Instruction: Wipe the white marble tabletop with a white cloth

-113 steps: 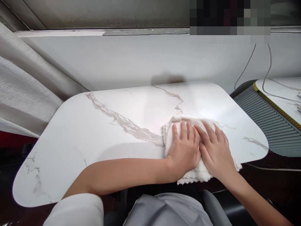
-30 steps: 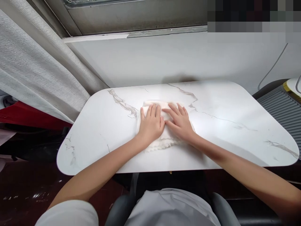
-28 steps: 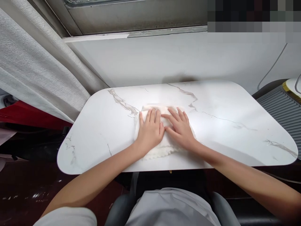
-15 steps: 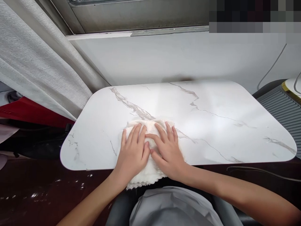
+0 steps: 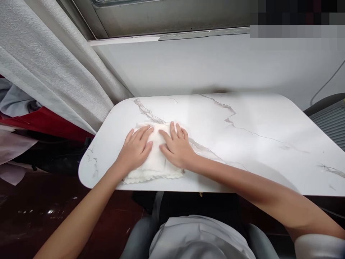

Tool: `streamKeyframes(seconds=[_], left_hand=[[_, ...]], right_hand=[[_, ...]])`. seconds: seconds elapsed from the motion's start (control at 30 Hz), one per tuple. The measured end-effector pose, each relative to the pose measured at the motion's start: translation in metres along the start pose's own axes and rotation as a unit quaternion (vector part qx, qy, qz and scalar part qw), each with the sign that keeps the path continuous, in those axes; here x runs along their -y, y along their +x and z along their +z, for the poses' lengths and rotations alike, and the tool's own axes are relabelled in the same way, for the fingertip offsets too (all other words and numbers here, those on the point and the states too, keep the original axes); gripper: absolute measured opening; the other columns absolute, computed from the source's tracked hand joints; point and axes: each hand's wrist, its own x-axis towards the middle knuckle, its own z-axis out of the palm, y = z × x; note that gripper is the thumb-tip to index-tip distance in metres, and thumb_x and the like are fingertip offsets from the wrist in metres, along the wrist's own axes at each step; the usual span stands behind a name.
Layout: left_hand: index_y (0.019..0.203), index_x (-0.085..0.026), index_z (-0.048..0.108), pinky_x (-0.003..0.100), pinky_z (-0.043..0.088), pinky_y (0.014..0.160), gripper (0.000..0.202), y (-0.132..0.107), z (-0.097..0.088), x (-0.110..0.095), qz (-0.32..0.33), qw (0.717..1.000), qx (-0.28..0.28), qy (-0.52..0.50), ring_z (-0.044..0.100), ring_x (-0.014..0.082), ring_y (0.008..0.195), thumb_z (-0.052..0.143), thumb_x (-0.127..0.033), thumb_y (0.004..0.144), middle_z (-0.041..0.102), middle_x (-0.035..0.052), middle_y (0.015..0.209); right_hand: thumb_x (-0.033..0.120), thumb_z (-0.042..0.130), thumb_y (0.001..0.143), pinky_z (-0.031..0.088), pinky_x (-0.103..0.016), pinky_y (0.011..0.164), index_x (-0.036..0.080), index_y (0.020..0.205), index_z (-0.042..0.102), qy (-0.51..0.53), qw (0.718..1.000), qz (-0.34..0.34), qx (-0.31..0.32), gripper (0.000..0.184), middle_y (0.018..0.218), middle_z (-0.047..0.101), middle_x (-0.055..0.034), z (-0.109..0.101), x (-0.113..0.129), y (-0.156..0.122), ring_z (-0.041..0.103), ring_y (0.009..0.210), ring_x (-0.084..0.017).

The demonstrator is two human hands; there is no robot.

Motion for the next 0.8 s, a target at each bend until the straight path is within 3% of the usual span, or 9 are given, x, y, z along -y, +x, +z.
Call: streamKeyframes(seconds=[0.23, 0.43, 0.63, 0.8], left_hand=[[0.141, -0.022, 0.045, 0.045, 0.018, 0.122, 0.052, 0.074, 0.006, 0.029, 0.008, 1.0, -0.014, -0.021, 0.039, 0.0215, 0.14, 0.025, -0.036, 0.096, 0.048, 0.0071, 0.149], [0.135, -0.022, 0.053, 0.041, 0.025, 0.118, 0.048, 0.135, 0.018, 0.038, -0.011, 0.997, -0.063, -0.034, 0.044, 0.0233, 0.134, 0.03, -0.036, 0.095, 0.055, 0.0074, 0.141], [0.132, -0.021, 0.056, 0.038, 0.03, 0.115, 0.046, 0.175, 0.023, 0.05, -0.004, 0.995, -0.08, -0.061, 0.048, 0.0219, 0.13, 0.03, -0.034, 0.096, 0.057, 0.0068, 0.138], [0.128, -0.022, 0.058, 0.035, 0.031, 0.114, 0.045, 0.192, 0.024, 0.063, -0.021, 0.993, -0.098, -0.067, 0.049, 0.021, 0.129, 0.029, -0.032, 0.095, 0.059, 0.006, 0.135]], right_hand=[[0.045, 0.03, 0.101, 0.009, -0.056, 0.12, 0.026, 0.154, 0.034, -0.042, 0.993, 0.077, -0.074, 0.056, 0.165, 0.015, -0.0107, 0.004, -0.015, 0.068, 0.01, 0.151, -0.036], [0.043, 0.029, 0.101, 0.014, -0.053, 0.12, 0.024, 0.151, 0.038, -0.101, 0.985, 0.074, -0.122, 0.055, 0.161, 0.028, -0.0118, -0.009, -0.047, 0.118, 0.023, 0.148, -0.032], [0.043, 0.028, 0.1, 0.017, -0.051, 0.119, 0.013, 0.152, 0.034, -0.111, 0.98, 0.072, -0.148, 0.06, 0.156, 0.036, -0.014, -0.015, -0.072, 0.155, 0.028, 0.144, -0.03], [0.043, 0.029, 0.099, 0.018, -0.048, 0.118, 0.013, 0.146, 0.042, -0.107, 0.978, 0.068, -0.168, 0.057, 0.145, 0.048, -0.0133, -0.014, -0.077, 0.177, 0.037, 0.134, -0.03]])
